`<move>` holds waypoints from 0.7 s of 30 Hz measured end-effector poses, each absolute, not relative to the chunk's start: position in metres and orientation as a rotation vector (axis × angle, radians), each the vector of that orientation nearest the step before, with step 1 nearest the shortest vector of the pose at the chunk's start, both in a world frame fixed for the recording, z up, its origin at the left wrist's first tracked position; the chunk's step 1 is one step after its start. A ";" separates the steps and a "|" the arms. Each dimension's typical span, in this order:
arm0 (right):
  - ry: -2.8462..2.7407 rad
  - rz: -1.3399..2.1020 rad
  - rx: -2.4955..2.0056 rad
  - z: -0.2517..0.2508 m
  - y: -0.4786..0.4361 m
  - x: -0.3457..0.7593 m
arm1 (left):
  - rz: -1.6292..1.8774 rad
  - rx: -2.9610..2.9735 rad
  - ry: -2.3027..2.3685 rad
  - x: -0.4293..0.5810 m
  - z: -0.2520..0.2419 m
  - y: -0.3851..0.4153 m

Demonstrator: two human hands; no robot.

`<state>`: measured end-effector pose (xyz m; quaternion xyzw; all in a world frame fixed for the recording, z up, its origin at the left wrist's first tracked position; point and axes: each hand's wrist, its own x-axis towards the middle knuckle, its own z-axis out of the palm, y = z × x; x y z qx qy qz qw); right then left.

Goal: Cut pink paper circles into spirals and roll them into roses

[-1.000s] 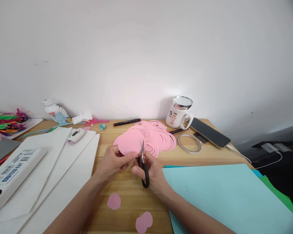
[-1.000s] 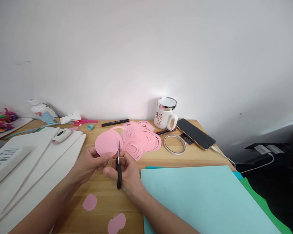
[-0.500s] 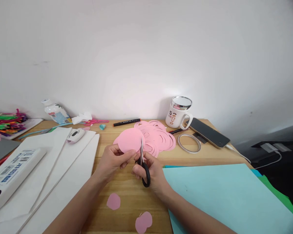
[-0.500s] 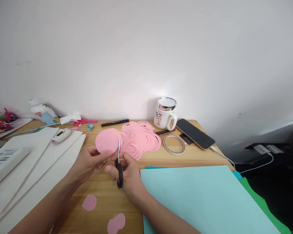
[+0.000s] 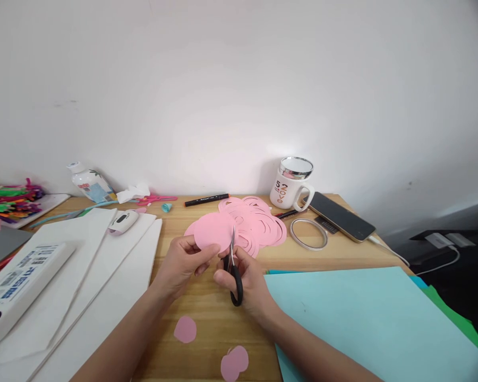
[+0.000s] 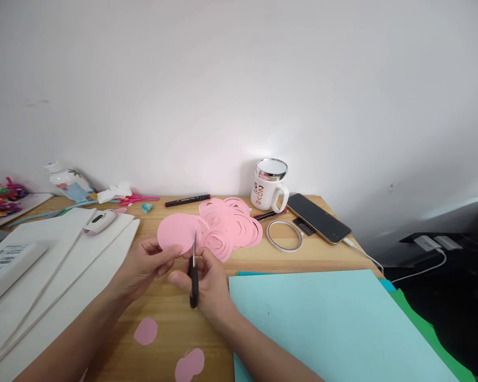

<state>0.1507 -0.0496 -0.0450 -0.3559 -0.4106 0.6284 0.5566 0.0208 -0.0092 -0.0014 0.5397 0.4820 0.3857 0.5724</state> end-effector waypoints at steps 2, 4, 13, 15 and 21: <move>-0.984 1.456 -0.823 -0.043 -0.048 0.152 | 0.903 1.264 1.116 0.021 -0.001 -0.009; -0.991 1.439 -0.824 -0.042 -0.047 0.152 | 0.911 1.253 1.113 0.021 -0.001 -0.010; -0.958 1.472 -0.838 -0.044 -0.049 0.152 | 0.920 1.256 1.110 0.020 -0.003 -0.009; -0.957 1.469 -0.851 -0.045 -0.049 0.151 | 0.935 1.256 1.110 0.019 -0.004 -0.008; -0.969 1.473 -0.885 -0.049 -0.047 0.151 | 0.959 1.263 1.097 0.018 -0.006 -0.007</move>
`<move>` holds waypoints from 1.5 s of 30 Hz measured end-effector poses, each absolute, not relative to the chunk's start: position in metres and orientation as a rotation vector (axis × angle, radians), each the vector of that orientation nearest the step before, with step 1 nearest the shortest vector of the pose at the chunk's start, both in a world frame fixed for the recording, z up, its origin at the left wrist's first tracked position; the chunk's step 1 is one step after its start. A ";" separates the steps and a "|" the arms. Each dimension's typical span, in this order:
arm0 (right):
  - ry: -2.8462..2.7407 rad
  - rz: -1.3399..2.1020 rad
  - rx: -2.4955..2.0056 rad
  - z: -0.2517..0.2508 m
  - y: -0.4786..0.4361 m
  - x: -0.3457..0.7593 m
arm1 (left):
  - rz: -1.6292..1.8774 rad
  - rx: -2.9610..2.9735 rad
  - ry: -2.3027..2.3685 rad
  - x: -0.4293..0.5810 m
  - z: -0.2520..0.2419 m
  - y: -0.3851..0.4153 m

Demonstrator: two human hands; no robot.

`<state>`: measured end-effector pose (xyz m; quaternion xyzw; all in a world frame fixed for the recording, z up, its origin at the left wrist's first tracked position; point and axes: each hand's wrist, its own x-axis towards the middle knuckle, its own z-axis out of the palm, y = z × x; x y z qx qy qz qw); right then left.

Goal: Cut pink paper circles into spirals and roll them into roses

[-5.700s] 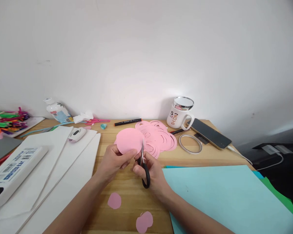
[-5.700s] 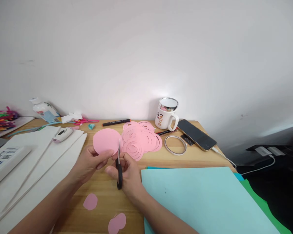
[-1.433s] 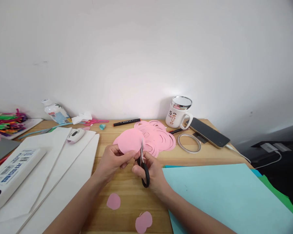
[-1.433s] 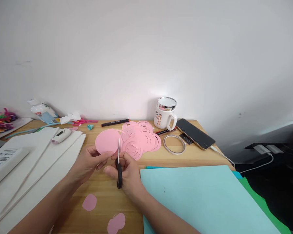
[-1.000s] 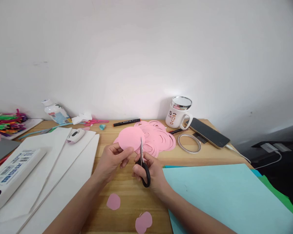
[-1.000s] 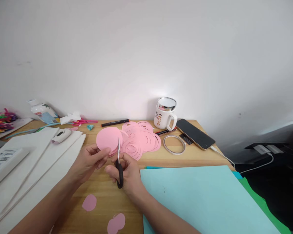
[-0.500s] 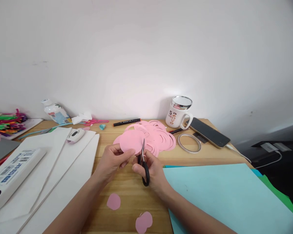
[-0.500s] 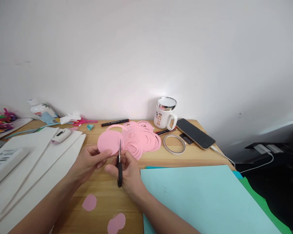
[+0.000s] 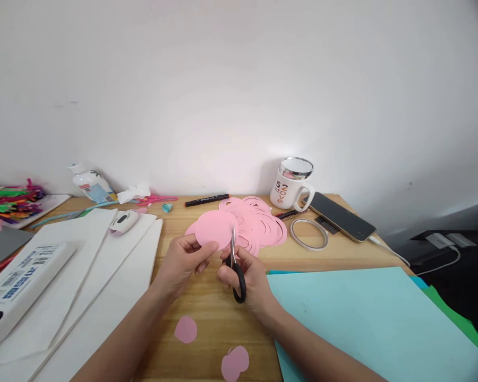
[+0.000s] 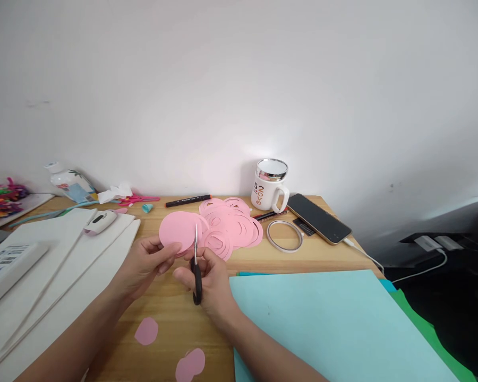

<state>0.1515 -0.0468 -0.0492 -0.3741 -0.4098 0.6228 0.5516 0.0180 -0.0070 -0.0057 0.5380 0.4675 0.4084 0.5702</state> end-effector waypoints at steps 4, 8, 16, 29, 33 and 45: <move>-0.959 1.477 -0.893 -0.051 -0.046 0.151 | 0.979 1.254 1.077 0.017 -0.004 -0.007; -0.954 1.482 -0.892 -0.051 -0.046 0.151 | 1.025 1.217 1.062 0.018 -0.003 -0.006; -0.959 1.552 -0.872 -0.053 -0.049 0.148 | 0.881 1.176 1.019 0.021 -0.001 -0.009; -1.031 1.497 -0.826 -0.046 -0.049 0.153 | 0.857 1.275 1.138 0.020 -0.004 -0.010; -1.045 1.494 -0.831 -0.047 -0.049 0.153 | 0.857 1.286 1.149 0.021 -0.001 -0.009; -0.992 1.499 -0.886 -0.050 -0.049 0.151 | 0.878 1.286 1.156 0.020 -0.001 -0.010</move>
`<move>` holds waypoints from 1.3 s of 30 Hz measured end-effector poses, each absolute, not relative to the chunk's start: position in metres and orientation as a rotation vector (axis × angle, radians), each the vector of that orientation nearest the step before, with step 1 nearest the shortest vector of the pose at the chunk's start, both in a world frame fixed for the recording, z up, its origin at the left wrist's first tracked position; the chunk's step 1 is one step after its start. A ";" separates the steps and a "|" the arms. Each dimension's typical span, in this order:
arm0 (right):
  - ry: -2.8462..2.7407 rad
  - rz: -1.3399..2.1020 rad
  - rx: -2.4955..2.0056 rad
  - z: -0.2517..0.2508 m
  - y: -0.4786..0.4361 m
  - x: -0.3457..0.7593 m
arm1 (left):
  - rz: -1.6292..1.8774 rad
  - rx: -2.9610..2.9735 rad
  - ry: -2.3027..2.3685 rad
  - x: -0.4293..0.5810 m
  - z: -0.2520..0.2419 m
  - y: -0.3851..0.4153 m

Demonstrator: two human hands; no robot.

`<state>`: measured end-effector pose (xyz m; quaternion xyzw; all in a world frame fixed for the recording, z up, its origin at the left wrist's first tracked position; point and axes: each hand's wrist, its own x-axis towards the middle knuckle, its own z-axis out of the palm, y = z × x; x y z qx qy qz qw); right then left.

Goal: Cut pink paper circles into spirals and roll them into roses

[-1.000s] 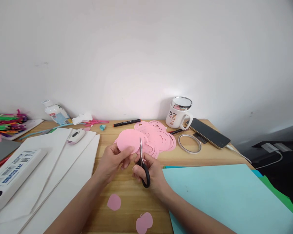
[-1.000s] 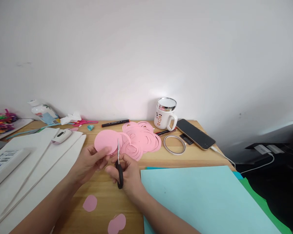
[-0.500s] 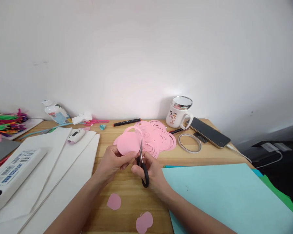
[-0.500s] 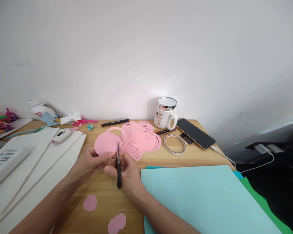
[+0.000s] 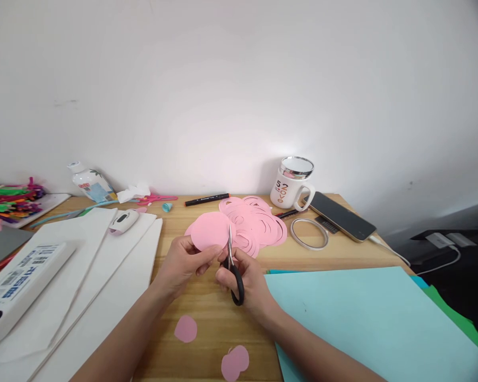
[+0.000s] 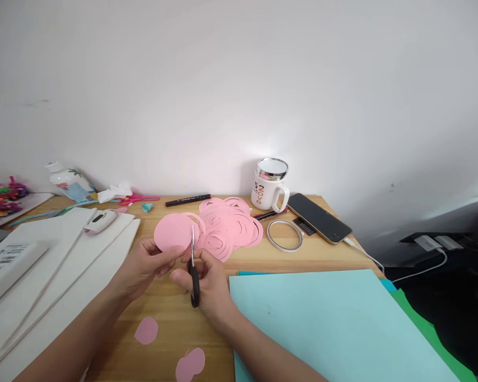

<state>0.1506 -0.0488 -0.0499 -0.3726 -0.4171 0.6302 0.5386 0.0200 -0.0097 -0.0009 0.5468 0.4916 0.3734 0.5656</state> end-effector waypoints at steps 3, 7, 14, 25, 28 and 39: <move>-0.987 1.515 -0.872 -0.051 -0.049 0.151 | 0.886 1.287 1.164 0.020 -0.001 -0.009; -0.977 1.526 -0.864 -0.055 -0.048 0.150 | 0.904 1.274 1.168 0.020 -0.001 -0.009; -0.970 1.540 -0.892 -0.055 -0.049 0.148 | 0.965 1.191 1.058 0.020 -0.002 -0.008; -1.003 1.508 -0.840 -0.040 -0.050 0.149 | 0.888 1.231 1.125 0.022 0.001 -0.011; -1.007 1.522 -0.841 -0.040 -0.050 0.150 | 0.890 1.239 1.133 0.022 0.002 -0.011; -0.983 1.550 -0.835 -0.045 -0.051 0.151 | 0.910 1.250 1.123 0.022 0.002 -0.010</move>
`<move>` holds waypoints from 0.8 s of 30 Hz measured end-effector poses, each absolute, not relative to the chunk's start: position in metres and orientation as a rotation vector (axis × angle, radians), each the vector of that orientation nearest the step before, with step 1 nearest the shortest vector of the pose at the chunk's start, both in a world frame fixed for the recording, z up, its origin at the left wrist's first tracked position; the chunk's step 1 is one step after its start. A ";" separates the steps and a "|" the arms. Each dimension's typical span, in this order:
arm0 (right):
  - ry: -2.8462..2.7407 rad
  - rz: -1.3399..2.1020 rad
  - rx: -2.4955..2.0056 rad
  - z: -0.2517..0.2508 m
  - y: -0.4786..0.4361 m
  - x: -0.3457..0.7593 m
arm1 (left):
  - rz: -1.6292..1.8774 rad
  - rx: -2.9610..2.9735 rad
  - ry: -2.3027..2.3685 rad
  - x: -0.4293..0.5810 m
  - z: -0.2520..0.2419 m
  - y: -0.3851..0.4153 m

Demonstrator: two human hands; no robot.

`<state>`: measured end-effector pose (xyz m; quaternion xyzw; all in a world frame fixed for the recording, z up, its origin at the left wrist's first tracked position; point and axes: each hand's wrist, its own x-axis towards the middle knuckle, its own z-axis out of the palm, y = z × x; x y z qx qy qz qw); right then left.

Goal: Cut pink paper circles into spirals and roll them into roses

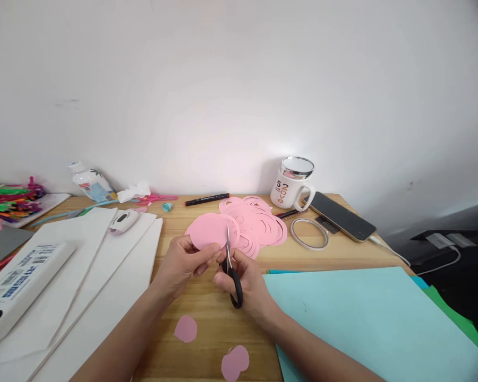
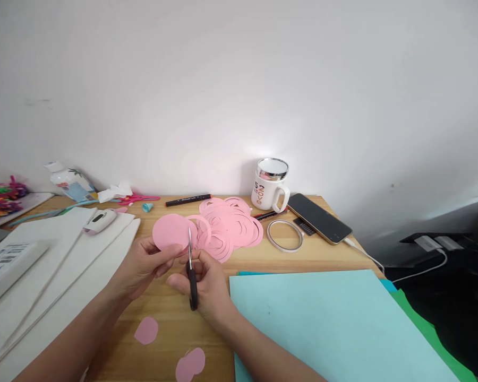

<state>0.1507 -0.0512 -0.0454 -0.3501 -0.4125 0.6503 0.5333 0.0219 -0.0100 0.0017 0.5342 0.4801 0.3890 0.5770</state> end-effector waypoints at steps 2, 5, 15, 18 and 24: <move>-0.972 1.550 -0.852 -0.045 -0.051 0.150 | 0.918 1.257 1.135 0.021 0.001 -0.010; -0.968 1.550 -0.882 -0.044 -0.051 0.149 | 0.926 1.257 1.140 0.019 -0.002 -0.010; -0.977 1.568 -0.895 -0.054 -0.050 0.148 | 0.983 1.174 1.091 0.022 0.002 -0.009; -0.979 1.599 -0.903 -0.053 -0.051 0.147 | 0.993 1.157 1.091 0.022 0.003 -0.009; -1.009 1.526 -0.836 -0.043 -0.050 0.150 | 0.919 1.228 1.088 0.019 -0.002 -0.009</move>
